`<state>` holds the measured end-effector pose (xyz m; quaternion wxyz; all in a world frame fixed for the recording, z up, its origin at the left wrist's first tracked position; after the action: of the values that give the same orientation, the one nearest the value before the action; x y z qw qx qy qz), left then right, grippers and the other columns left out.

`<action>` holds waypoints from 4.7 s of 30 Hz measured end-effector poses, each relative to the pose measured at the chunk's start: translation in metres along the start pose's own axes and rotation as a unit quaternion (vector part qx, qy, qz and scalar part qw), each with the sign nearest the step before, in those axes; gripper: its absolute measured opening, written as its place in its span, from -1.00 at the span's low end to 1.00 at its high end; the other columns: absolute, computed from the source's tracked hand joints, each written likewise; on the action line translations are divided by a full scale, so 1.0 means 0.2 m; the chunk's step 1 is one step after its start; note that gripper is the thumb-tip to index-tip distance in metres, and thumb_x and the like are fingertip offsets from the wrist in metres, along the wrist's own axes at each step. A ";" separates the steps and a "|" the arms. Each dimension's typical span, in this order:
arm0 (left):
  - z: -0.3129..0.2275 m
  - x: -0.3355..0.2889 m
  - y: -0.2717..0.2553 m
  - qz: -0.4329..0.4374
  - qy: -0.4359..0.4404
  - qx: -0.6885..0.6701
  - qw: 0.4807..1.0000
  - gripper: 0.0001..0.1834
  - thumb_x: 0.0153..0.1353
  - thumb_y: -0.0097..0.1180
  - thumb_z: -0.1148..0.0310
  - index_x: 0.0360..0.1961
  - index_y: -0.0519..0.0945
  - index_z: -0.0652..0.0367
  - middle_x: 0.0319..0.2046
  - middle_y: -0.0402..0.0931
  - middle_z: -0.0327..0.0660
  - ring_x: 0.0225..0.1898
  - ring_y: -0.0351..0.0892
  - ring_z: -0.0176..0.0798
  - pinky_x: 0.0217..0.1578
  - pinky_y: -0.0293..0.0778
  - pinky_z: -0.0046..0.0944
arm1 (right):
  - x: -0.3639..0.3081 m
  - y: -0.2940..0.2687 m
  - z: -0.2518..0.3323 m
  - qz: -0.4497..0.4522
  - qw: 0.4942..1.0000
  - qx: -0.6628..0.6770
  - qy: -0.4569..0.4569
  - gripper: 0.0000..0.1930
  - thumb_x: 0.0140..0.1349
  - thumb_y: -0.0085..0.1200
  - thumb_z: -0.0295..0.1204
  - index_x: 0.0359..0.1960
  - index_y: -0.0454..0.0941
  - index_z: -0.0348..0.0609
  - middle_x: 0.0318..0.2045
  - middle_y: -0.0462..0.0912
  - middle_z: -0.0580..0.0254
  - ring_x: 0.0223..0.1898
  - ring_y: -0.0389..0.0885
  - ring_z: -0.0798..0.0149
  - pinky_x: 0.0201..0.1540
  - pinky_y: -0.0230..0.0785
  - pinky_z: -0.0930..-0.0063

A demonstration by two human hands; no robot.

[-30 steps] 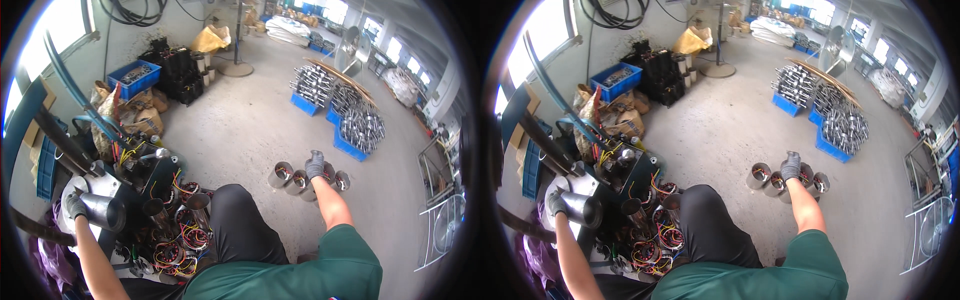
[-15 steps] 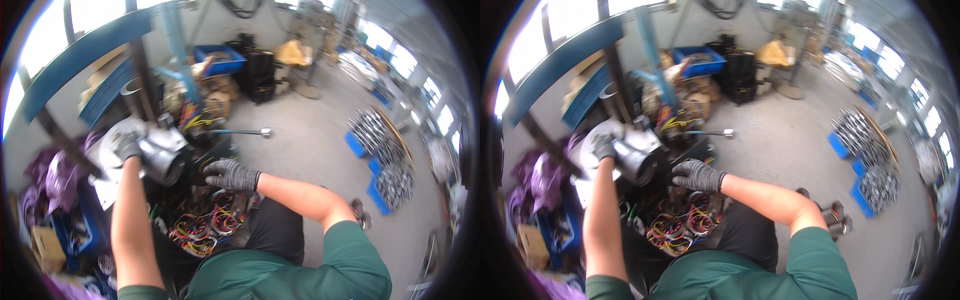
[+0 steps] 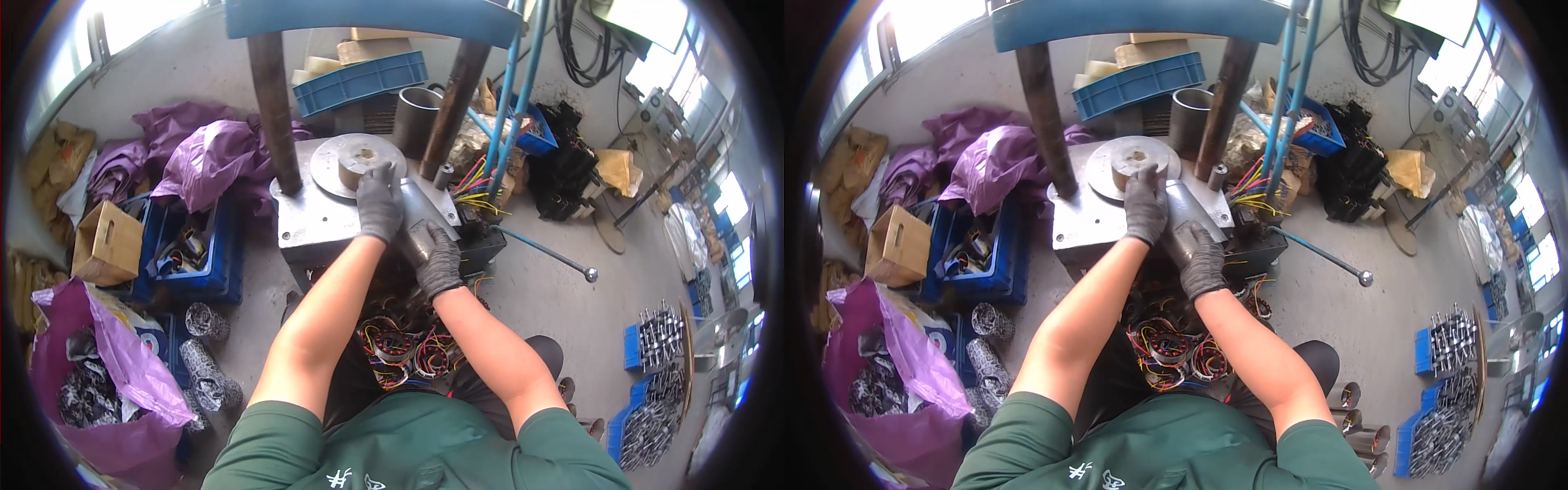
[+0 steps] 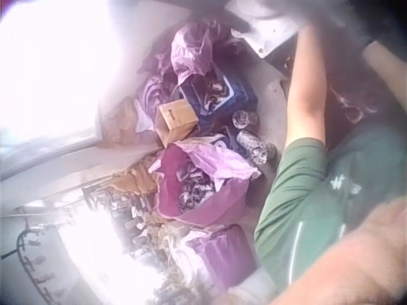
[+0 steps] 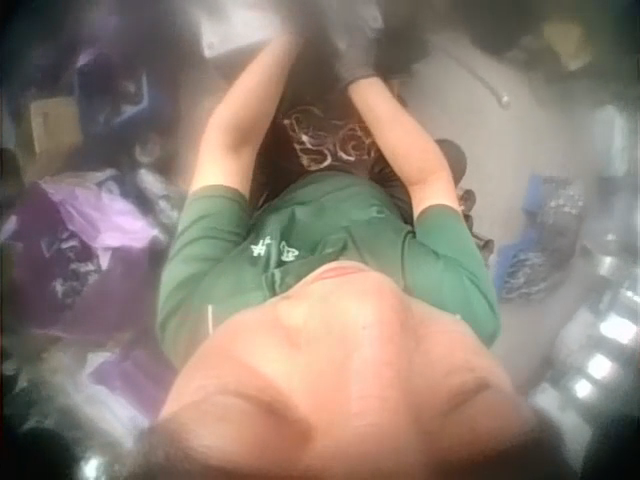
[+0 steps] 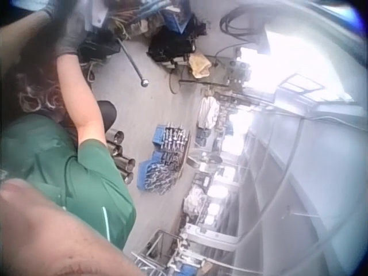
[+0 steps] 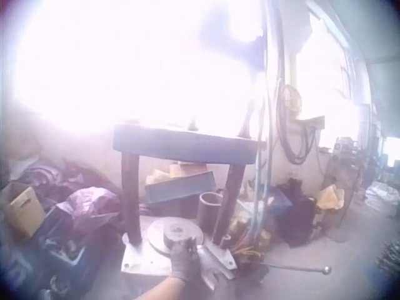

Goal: The person sits on the floor and picks up metal motor casings, wipes them with a cloth, and then places them into a large industrial press to assemble electrical wire coils into the metal housings.

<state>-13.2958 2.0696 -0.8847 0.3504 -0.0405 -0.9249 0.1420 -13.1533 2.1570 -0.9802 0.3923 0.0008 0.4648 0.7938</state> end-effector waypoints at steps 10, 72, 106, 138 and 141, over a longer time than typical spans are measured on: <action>0.34 -0.42 0.11 0.057 -0.557 -0.336 0.757 -0.15 0.22 0.34 0.11 0.35 0.18 0.33 0.10 0.49 0.17 0.05 0.58 0.06 0.01 0.58 0.01 | -0.09 0.07 0.05 0.066 0.994 -0.069 0.046 -0.47 0.33 0.14 -0.30 0.25 0.36 -0.31 0.11 0.55 -0.13 0.06 0.63 -0.10 0.12 0.61 0.00; 0.27 0.07 -0.36 0.248 -0.152 -0.019 0.957 -0.47 0.39 0.08 -0.05 0.14 0.63 0.14 -0.07 0.70 0.05 -0.04 0.71 -0.02 0.08 0.56 -0.07 | -0.25 -0.63 -0.62 0.425 0.377 -0.823 -0.010 -0.32 0.21 0.26 -0.12 0.30 0.39 -0.18 0.01 0.65 -0.10 0.01 0.66 -0.10 0.10 0.52 0.16; -0.34 -0.61 0.11 0.444 -0.226 -0.291 0.817 -0.55 0.42 0.13 0.30 0.25 0.42 0.26 -0.01 0.57 -0.17 0.01 0.53 -0.32 0.07 0.49 -0.27 | -0.32 -0.37 0.59 0.018 0.995 -0.063 0.074 -0.45 0.27 0.02 -0.08 0.10 0.54 -0.31 -0.07 0.70 -0.04 -0.10 0.71 0.04 0.02 0.64 0.12; -0.48 -0.74 0.19 0.501 -0.242 -0.474 0.682 0.23 0.07 -0.21 -0.71 0.41 0.24 0.18 0.02 0.54 -0.20 -0.13 0.56 -0.35 -0.17 0.52 -0.29 | -0.19 -0.33 0.60 0.028 0.998 -0.055 -0.032 -0.43 0.46 -0.12 0.07 0.17 0.51 -0.18 0.06 0.65 0.04 0.04 0.65 0.09 0.18 0.53 0.11; -0.53 -0.72 0.19 0.477 -0.254 -0.518 0.663 0.19 0.09 0.02 -0.58 0.46 0.18 0.19 0.09 0.52 -0.18 -0.04 0.55 -0.32 -0.08 0.53 -0.27 | -0.19 -0.34 0.62 0.031 0.994 -0.088 -0.063 -0.47 0.47 -0.06 0.01 0.18 0.49 -0.21 0.05 0.65 0.02 0.04 0.66 0.10 0.15 0.56 0.15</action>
<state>-13.1185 2.1062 -0.9131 -0.0914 -0.6134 -0.7565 -0.2073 -13.0394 2.2413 -0.9464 0.3942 0.0309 0.3674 0.8418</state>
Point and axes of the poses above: each hand's wrist, its own x-axis towards the middle knuckle, its own y-axis out of the palm, z = x × y, the point moved 7 cm from there along x, towards the middle knuckle
